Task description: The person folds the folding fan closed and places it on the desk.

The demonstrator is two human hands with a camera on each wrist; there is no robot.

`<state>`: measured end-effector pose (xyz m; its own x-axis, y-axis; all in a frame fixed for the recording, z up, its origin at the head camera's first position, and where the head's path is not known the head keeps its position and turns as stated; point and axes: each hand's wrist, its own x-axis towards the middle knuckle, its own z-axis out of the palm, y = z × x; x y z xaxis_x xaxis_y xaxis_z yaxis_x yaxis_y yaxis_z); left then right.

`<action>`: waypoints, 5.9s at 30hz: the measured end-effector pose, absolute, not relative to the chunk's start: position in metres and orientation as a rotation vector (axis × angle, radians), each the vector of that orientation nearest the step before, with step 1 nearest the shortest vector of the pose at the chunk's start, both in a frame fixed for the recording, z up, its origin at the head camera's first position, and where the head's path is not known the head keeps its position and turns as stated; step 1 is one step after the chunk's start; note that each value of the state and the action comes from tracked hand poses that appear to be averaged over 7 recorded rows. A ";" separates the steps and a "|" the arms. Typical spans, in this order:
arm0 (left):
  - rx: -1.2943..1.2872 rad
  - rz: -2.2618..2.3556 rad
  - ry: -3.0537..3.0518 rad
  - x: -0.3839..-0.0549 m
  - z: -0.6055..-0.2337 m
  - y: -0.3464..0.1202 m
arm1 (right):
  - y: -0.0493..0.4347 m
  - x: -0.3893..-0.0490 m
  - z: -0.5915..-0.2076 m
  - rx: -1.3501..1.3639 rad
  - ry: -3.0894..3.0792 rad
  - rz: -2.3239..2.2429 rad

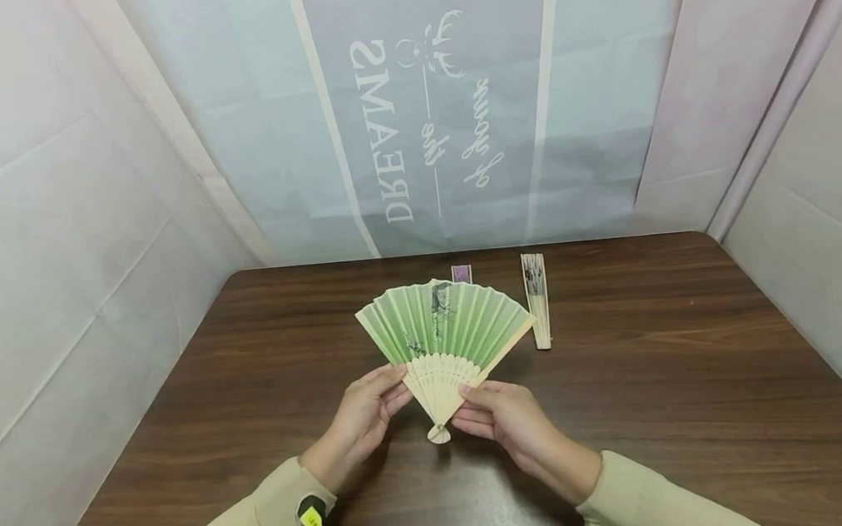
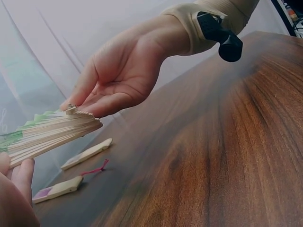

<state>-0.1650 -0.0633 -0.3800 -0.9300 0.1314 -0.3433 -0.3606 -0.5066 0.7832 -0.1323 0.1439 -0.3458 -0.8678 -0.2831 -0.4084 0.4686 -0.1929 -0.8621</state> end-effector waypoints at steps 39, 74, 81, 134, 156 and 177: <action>-0.253 2.379 1.414 -0.163 -0.387 -0.060 | 0.145 -0.131 -0.348 0.159 1.585 -2.035; -0.246 2.387 1.398 -0.158 -0.384 -0.052 | 0.143 -0.127 -0.343 0.171 1.631 -2.000; -0.254 2.375 1.400 -0.156 -0.383 -0.051 | 0.143 -0.126 -0.342 0.149 1.646 -1.987; -0.153 2.299 1.549 -0.151 -0.396 -0.051 | 0.136 -0.124 -0.351 0.102 1.797 -1.863; -0.161 2.254 1.633 -0.151 -0.395 -0.051 | 0.133 -0.128 -0.353 0.028 1.871 -1.776; -0.117 2.184 1.744 -0.151 -0.396 -0.050 | 0.130 -0.129 -0.351 -0.011 1.941 -1.740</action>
